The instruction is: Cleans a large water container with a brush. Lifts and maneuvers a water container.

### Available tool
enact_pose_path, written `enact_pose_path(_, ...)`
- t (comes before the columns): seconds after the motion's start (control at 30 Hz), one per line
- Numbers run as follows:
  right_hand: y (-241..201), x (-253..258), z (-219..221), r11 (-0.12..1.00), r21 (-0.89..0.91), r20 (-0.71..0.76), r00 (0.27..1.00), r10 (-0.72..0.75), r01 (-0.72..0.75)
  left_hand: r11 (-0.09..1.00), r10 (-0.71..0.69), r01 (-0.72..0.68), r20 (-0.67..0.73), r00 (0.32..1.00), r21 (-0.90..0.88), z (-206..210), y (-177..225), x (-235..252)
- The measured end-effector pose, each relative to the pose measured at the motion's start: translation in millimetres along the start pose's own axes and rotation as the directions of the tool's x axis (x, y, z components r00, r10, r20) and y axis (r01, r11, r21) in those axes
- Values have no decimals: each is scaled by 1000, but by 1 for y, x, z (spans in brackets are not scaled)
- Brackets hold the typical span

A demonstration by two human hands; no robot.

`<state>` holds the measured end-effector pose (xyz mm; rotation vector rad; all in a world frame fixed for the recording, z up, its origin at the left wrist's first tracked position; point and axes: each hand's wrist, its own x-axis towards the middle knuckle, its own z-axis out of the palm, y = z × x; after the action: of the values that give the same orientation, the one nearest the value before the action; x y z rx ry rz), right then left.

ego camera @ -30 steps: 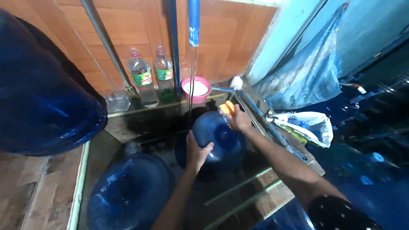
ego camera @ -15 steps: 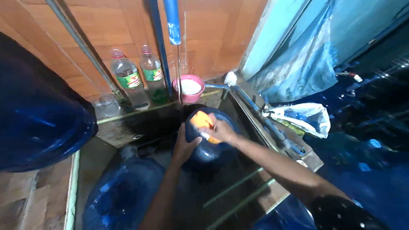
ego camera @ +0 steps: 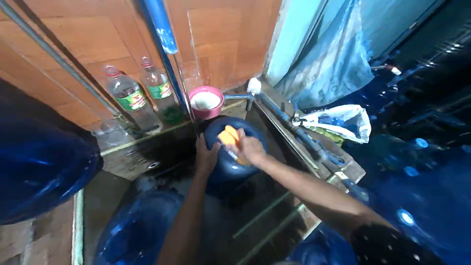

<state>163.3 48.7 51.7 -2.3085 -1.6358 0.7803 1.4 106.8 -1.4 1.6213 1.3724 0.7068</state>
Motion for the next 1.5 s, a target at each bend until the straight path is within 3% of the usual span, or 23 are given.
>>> enact_pose_path(0.1,15,-47,-4,993,-115,102,995,4,7,991,-29,34,-39,999,128,-12,4,21)
enact_pose_path(0.23,43,-22,-15,978,-121,-15,985,171,-172,985,42,-45,19,999,168,0,5,27)
enact_pose_path(0.37,3,-73,15,996,-46,98,992,-76,81,972,-17,7,42,999,235,-3,15,46)
enact_pose_path(0.43,13,-60,5,997,-48,73,996,-57,60,965,-30,18,42,999,261,-10,19,47)
enact_pose_path(0.53,44,-6,-16,986,-60,-44,987,156,-159,953,87,-117,117,989,281,-5,11,38)
enact_pose_path(0.63,24,5,0,998,1,-92,994,62,-62,930,191,-260,264,945,258,-7,9,43)
enact_pose_path(0.7,6,2,7,999,33,-64,998,-17,20,936,162,-203,162,974,287,-17,3,34)
enact_pose_path(0.77,3,16,2,999,29,-91,995,28,-25,968,-19,5,50,999,251,-18,-3,-9)
enact_pose_path(0.83,-11,30,-4,999,-4,-111,993,51,-52,969,-215,205,63,975,138,10,-7,-53)
enact_pose_path(0.9,-32,28,-1,994,-77,-70,994,-84,78,962,-273,274,68,960,-12,33,-11,-61)
enact_pose_path(1.0,-45,22,2,939,-98,64,944,-323,328,963,-200,189,-39,979,-193,37,-14,-56)
enact_pose_path(1.13,-66,5,15,909,-26,152,900,-408,417,969,-158,124,-148,976,-214,29,-17,-67)
enact_pose_path(1.23,-87,4,19,901,-35,243,879,-411,432,967,-147,114,-130,981,-229,8,-31,-68)
enact_pose_path(1.33,-83,56,18,936,-94,56,941,-335,339,959,-149,101,-168,974,-266,-7,-35,-66)
enact_pose_path(1.4,-76,87,5,971,-131,-101,971,-216,202,964,-144,94,-190,971,-249,-13,-34,-63)
enact_pose_path(1.43,-76,91,1,979,-145,-132,977,-166,146,966,-129,83,-178,976,-245,-14,-34,-61)
enact_pose_path(1.5,-84,70,8,968,-158,-103,972,-213,195,967,-77,43,-129,989,-251,-15,-36,-52)
